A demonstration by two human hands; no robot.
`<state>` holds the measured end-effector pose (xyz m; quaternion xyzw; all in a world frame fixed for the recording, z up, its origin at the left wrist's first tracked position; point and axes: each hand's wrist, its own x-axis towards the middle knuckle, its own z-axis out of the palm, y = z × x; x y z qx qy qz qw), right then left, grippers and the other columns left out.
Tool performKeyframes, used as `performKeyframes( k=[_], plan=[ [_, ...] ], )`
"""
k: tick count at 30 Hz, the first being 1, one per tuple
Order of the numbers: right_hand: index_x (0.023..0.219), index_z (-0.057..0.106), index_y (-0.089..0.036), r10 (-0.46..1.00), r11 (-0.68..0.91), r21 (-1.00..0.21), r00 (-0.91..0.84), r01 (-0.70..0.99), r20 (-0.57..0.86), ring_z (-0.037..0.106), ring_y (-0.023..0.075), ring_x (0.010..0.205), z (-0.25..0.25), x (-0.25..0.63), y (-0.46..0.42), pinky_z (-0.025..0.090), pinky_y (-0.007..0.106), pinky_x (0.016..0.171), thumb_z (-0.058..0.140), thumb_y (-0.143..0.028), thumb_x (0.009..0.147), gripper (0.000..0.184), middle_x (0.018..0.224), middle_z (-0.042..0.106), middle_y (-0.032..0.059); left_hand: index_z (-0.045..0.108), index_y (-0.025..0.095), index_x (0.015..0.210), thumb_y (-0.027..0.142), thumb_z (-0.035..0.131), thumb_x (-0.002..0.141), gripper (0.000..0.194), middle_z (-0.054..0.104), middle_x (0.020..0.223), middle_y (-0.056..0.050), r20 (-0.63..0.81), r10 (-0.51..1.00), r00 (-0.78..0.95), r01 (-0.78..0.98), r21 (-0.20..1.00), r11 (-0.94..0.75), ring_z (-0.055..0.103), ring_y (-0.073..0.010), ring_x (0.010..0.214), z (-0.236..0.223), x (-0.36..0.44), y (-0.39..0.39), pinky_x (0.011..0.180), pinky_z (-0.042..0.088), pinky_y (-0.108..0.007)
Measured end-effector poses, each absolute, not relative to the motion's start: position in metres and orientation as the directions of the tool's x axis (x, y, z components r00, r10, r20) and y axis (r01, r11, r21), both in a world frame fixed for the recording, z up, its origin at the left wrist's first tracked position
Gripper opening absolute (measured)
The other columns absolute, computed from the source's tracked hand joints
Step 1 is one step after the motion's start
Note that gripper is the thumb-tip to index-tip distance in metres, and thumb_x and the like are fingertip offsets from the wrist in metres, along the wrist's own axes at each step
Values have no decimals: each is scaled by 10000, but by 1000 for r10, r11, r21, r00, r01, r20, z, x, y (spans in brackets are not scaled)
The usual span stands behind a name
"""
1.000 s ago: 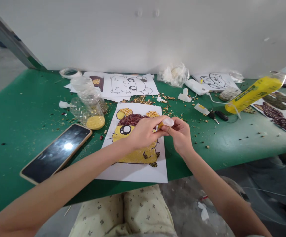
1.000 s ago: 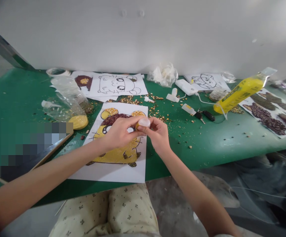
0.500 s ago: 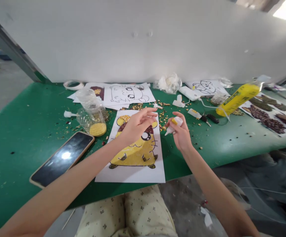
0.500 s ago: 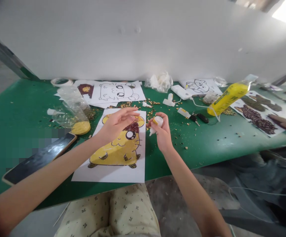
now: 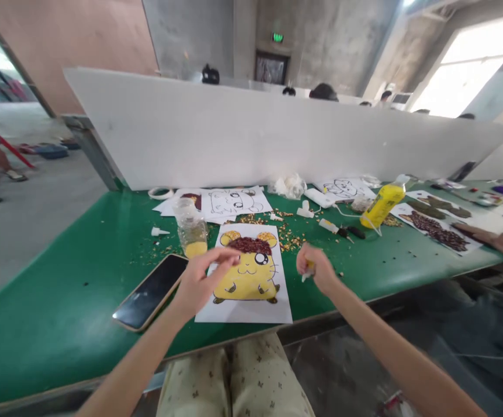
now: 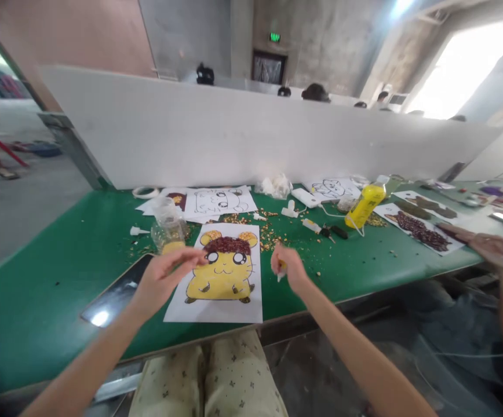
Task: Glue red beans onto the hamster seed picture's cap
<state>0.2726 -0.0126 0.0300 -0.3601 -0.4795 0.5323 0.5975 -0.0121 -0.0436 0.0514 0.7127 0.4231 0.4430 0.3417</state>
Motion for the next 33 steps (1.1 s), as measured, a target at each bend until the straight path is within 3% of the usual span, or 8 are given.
performKeyframes(
  k=[3,6,10,17,19,23,28,33],
  plan=[
    [459,415,-197,974,208,-931,-19,-300,224,341,86,402,19,266,-24,279,237,406,576,-491,760,451,444,347,-43,660,185,936,324,511,864,216,719,876,-53,221,950,222,343,894,-288,671,-182,828,24,-26,-74,736,519,-264],
    [468,396,-204,957,287,-911,46,-296,286,349,90,425,19,258,-34,323,243,437,495,-533,793,473,461,334,-45,669,190,916,341,505,853,231,718,901,-61,183,970,161,364,902,-231,668,-204,844,-2,-33,-91,744,514,-285],
    [404,436,-188,956,280,-945,-45,-167,291,329,75,360,26,237,-39,254,230,373,654,-426,713,447,377,370,-40,692,198,851,338,543,805,210,708,889,-75,297,955,20,362,888,-283,647,-223,855,-26,-39,-99,782,499,-321],
    [516,434,-193,905,415,-862,37,-290,423,399,86,446,56,234,-48,326,231,442,560,-499,783,426,499,402,-40,702,185,807,347,550,764,227,705,881,-86,336,937,-92,311,904,-293,640,-230,842,-32,-47,-102,770,498,-328],
    [474,437,-189,924,383,-899,96,-212,371,401,89,428,33,232,-58,322,237,425,587,-555,745,480,465,421,-27,697,174,816,353,532,773,247,710,884,-91,317,939,-131,289,918,-270,644,-234,853,-30,-49,-104,771,500,-326],
    [461,434,-186,952,298,-937,127,-185,278,315,70,358,-5,232,-65,247,222,354,694,-441,707,440,392,359,-52,696,166,808,330,535,771,233,717,870,-84,286,943,-173,249,939,-239,651,-229,831,-30,-49,-109,748,501,-309],
    [596,505,-191,914,368,-839,321,-401,248,347,62,398,2,244,-58,296,189,368,766,-409,622,341,455,363,-80,696,165,767,312,549,743,209,717,802,-72,270,942,-199,228,948,-224,647,-223,764,-31,-47,-111,703,499,-300],
    [522,438,-186,979,166,-970,149,-176,141,295,53,347,-15,240,-53,217,200,323,786,-461,577,447,413,345,-77,691,167,800,327,540,766,222,714,834,-72,243,949,-201,212,957,-200,641,-228,812,-30,-45,-112,745,482,-303]
  ],
)
